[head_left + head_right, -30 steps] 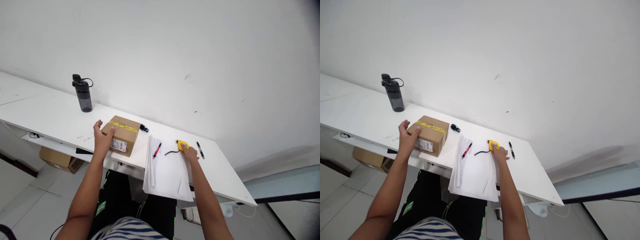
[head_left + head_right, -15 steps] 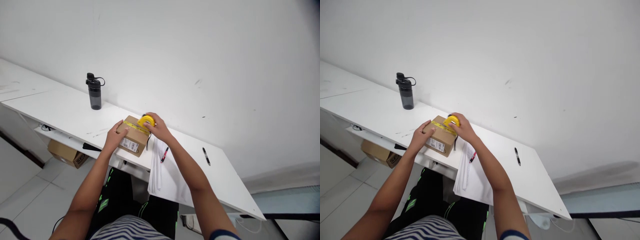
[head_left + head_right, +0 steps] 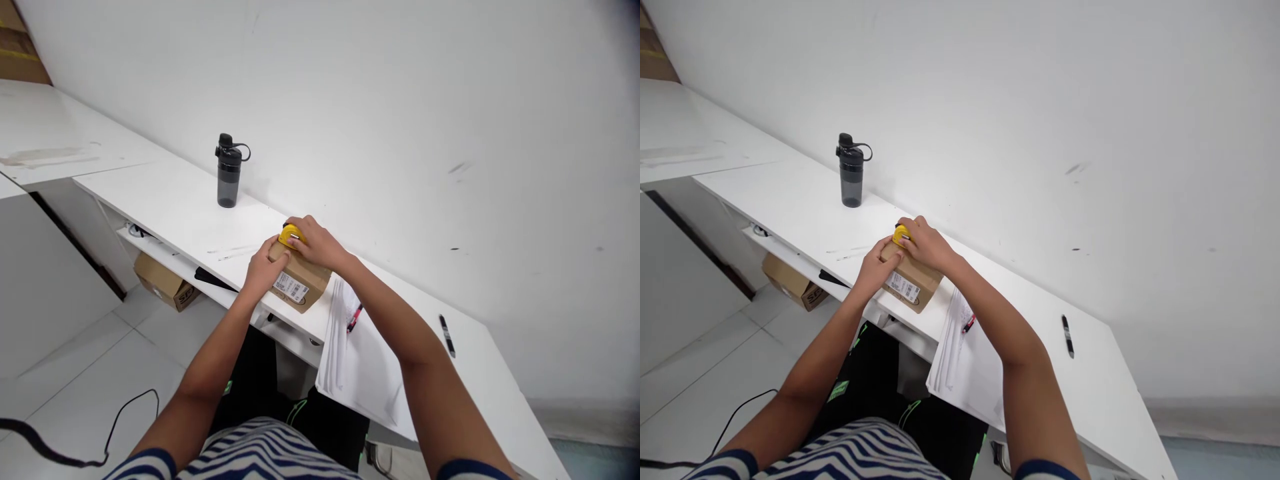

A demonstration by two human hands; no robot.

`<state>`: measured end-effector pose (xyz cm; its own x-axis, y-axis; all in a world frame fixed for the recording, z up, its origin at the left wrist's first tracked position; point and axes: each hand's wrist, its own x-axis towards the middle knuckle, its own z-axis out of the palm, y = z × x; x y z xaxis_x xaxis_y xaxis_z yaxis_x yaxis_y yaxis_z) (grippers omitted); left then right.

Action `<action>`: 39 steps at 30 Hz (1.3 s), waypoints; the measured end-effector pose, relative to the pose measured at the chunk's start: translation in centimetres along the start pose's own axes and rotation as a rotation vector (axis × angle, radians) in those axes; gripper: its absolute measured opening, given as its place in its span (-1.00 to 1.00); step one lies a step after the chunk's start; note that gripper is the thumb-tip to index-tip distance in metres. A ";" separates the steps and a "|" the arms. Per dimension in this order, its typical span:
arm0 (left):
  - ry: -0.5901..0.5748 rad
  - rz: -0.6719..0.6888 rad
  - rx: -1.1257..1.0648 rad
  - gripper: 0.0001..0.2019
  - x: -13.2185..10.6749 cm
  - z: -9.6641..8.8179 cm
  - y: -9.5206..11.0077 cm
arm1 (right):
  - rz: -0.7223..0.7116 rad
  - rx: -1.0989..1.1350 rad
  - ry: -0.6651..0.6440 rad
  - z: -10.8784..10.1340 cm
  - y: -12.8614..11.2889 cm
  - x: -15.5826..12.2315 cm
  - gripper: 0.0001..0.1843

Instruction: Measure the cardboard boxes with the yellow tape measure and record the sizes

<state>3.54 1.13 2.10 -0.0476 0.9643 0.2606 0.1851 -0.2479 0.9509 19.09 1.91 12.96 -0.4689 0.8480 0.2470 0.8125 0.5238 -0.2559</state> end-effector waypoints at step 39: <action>0.031 -0.121 -0.185 -0.31 -1.6 1.0 1.5 | 0.041 0.204 0.077 -1.7 2.7 -5.4 -0.24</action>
<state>4.90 -0.65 2.94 -0.0888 0.9855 0.1449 -0.0071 -0.1461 0.9892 24.44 -1.35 12.57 -0.4030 0.8643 0.3010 0.7396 0.5012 -0.4491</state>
